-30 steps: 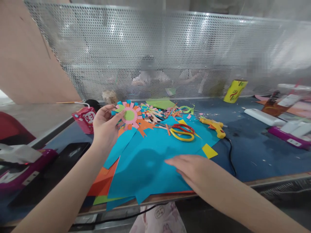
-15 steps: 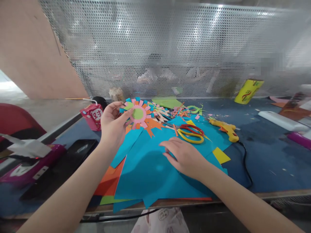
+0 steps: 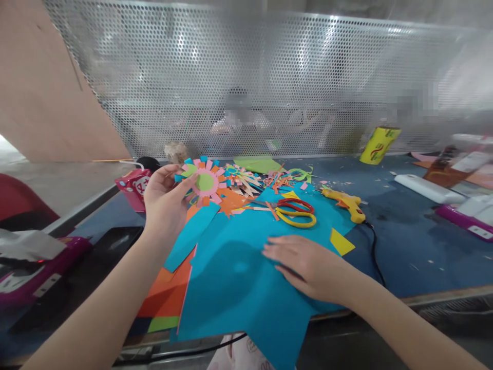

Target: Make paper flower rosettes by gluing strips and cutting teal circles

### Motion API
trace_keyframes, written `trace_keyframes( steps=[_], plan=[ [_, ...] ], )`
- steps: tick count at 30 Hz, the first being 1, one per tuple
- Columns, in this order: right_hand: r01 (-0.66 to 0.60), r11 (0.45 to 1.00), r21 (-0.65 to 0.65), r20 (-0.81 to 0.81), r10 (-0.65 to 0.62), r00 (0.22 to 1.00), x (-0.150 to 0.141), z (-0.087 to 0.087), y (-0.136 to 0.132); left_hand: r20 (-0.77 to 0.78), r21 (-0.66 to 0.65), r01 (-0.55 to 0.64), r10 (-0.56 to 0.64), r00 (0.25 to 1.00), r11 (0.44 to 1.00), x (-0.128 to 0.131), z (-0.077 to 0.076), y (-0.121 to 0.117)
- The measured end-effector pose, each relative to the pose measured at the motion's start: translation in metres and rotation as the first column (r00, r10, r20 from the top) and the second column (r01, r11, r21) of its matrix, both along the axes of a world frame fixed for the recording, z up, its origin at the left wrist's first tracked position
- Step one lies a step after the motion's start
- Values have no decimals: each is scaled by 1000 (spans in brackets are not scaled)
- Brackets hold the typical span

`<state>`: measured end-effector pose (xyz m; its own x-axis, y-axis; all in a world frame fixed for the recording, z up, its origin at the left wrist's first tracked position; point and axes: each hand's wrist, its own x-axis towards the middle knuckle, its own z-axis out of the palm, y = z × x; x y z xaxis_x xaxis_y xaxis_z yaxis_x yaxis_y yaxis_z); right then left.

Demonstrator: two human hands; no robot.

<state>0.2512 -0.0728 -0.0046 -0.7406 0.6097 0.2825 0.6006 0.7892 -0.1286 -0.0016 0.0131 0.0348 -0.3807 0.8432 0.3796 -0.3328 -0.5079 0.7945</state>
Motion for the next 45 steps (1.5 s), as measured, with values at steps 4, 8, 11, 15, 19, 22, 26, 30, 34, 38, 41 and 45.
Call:
trace_keyframes(
  steps=[4,8,11,15,19,22,26,30,34,38,41,45],
  plan=[
    [25,999,-25,-55,-26,998,26,4,-33,4,-22,15,-15,1000,1000,0,0,-1],
    [139,986,-91,-129,-150,980,33,12,-45,-24,-18,8,-9,1000,1000,1,0,0],
    [124,986,-109,19,-123,992,12,9,-31,-64,59,-68,72,995,996,1,0,1],
    [67,974,-218,121,-41,992,-29,-1,-9,-193,315,-233,303,933,920,1,1,-4],
    [72,984,-163,132,-51,990,-58,-8,-4,-495,576,-177,513,701,798,-2,-5,-8],
    [-150,967,-206,105,174,979,-60,-1,-13,-659,743,211,642,392,635,-3,-13,-8],
    [-439,818,-372,20,480,877,-46,20,-28,-734,600,527,676,62,602,12,-28,-9],
    [-235,926,-294,46,260,965,-44,27,-22,-708,475,634,693,-136,610,31,-45,-10],
    [-265,924,-274,94,300,949,-54,23,-21,-757,393,581,609,-235,713,34,-55,-7],
    [-499,792,-353,14,537,843,-60,25,-28,-888,279,480,413,-200,832,27,-59,1],
    [-266,901,-342,37,296,954,-65,20,-19,-968,160,335,214,-131,928,20,-60,9],
    [-53,934,-352,47,74,996,-73,5,-6,-994,81,176,93,-59,981,13,-62,16]
  ],
)
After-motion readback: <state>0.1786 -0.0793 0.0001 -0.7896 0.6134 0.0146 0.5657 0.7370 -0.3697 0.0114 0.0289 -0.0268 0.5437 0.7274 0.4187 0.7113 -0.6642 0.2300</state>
